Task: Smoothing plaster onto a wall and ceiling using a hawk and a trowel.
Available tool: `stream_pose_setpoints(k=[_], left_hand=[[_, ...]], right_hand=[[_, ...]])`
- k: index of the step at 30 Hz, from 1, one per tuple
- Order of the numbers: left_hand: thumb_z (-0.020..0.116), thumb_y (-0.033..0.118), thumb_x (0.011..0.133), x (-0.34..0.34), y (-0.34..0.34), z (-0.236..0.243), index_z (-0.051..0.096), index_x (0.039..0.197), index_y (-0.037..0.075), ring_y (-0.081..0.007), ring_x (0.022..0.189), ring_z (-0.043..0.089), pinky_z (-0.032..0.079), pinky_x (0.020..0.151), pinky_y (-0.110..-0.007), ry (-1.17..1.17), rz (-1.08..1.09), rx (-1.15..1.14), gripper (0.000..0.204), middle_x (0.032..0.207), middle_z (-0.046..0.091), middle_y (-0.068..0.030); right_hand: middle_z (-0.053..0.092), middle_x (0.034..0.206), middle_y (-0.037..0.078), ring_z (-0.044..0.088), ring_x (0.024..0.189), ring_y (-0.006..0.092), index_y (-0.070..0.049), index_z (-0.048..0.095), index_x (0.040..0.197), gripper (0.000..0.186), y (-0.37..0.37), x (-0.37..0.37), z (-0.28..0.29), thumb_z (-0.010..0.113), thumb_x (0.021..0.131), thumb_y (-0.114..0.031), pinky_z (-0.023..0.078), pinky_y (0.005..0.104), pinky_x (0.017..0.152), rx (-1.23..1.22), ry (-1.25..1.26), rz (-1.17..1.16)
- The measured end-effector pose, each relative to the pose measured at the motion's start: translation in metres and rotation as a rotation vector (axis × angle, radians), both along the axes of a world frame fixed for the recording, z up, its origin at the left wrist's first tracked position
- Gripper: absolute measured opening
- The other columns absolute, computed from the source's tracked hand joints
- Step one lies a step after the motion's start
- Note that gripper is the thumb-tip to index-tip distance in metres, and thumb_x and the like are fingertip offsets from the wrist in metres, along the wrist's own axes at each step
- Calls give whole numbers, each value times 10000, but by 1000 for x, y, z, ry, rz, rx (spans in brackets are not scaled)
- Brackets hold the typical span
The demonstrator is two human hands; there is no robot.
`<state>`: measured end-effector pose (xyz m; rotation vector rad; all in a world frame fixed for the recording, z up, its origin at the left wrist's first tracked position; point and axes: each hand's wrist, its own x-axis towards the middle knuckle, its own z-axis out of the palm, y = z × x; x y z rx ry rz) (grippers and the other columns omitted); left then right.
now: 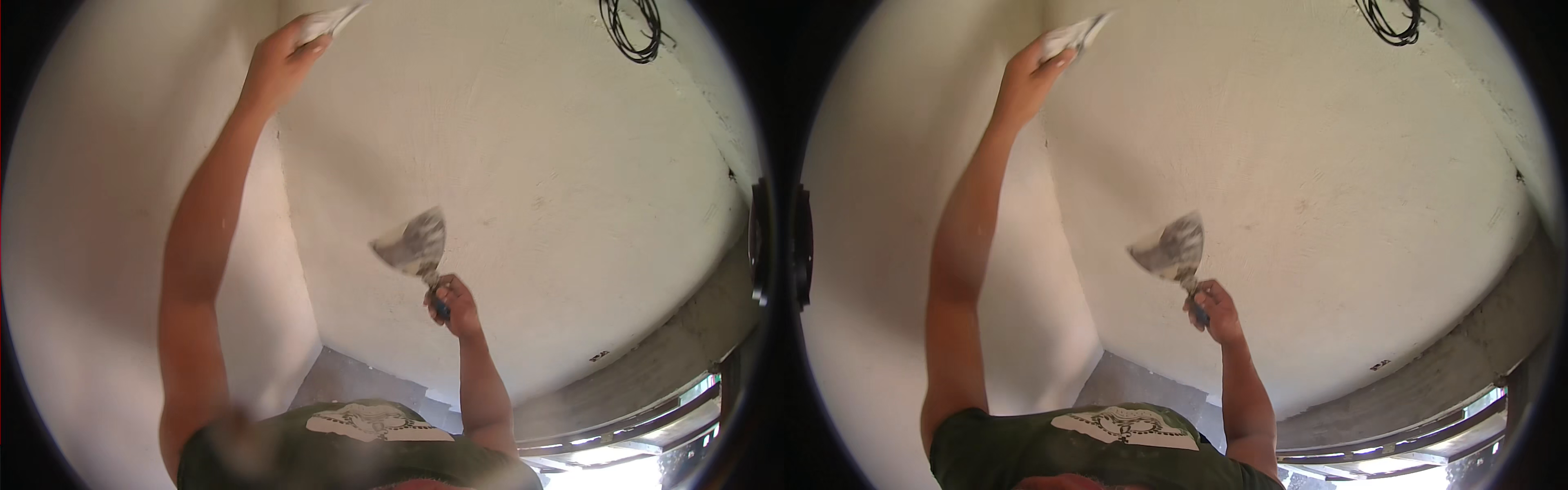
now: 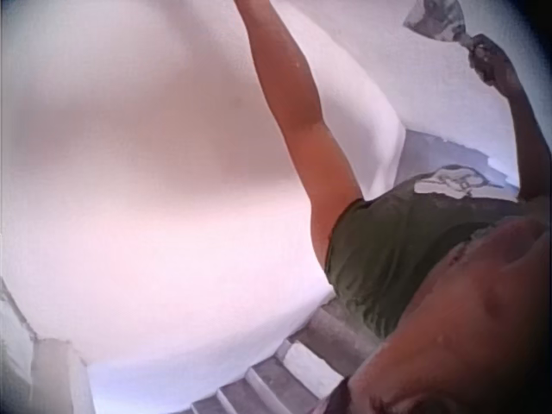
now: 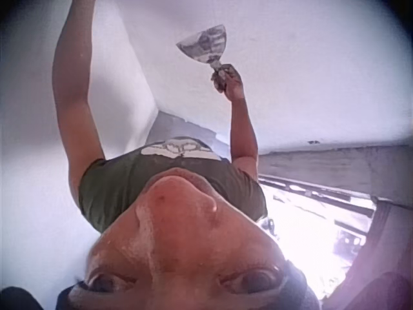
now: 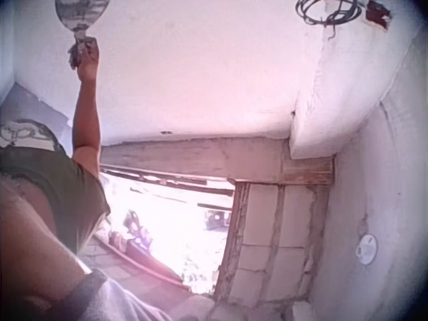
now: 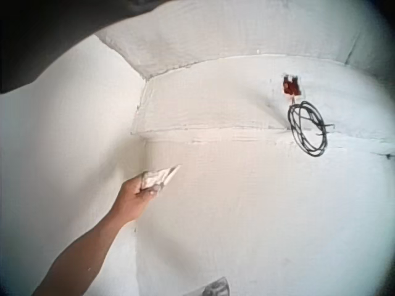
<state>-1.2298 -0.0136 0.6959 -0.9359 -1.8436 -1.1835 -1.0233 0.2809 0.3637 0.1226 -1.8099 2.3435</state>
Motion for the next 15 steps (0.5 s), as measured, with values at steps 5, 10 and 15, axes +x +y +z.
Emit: stream_pose_setpoints(k=[5,10,15], left_hand=[[546,150,980,25,-32,-84,532,1279,-20,-184,1035,618,505,895,-343,-477,-681,713,344,1176,616,-97],[513,143,993,30,-29,-84,489,1314,-5,-182,1079,589,490,926,-348,-644,-735,754,355,1208,593,-89],[497,102,988,43,-20,-96,482,1314,-5,-147,1087,563,458,952,-322,-520,-669,808,343,1217,577,-68]], right_hand=[[592,739,115,522,514,108,-8,487,1075,266,-39,-11,87,503,1017,-267,376,235,393,41,301,-170],[616,726,72,501,519,73,3,542,1067,211,-45,-38,149,506,1015,-198,367,217,422,240,320,10],[602,688,57,477,484,70,-16,558,1041,242,-51,-34,134,526,1014,-254,353,219,404,176,55,150]])
